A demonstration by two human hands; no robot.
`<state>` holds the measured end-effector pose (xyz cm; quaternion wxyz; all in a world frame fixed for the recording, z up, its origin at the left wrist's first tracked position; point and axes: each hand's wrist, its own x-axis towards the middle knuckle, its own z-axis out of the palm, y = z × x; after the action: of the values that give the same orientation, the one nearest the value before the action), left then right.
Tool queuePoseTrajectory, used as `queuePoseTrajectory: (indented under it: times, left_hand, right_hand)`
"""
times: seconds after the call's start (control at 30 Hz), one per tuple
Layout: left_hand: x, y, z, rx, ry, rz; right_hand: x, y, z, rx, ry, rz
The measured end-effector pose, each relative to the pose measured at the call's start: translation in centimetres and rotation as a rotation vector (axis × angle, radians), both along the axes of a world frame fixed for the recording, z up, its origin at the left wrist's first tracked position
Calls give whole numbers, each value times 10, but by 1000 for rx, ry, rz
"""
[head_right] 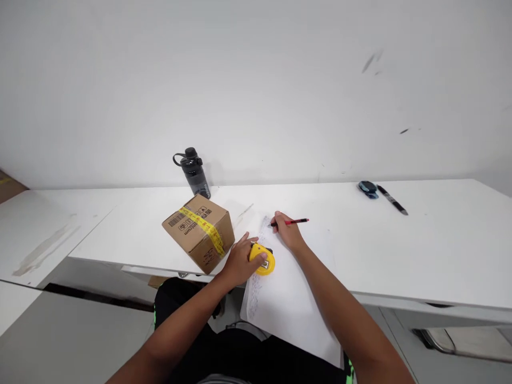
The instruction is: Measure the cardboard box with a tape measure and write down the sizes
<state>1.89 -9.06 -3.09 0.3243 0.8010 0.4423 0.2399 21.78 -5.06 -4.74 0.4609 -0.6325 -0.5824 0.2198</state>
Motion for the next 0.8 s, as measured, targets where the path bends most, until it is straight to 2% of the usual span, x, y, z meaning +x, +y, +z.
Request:
queuePoseTrajectory:
  times: [0.2,0.8]
  left_hand:
    - [3,2,2,2,37,-11]
    - [2,2,-2,48,9,-35]
  right_hand:
    - [3,6,-4,-116,95,-74]
    - [3,5,-3,-174,143,-55]
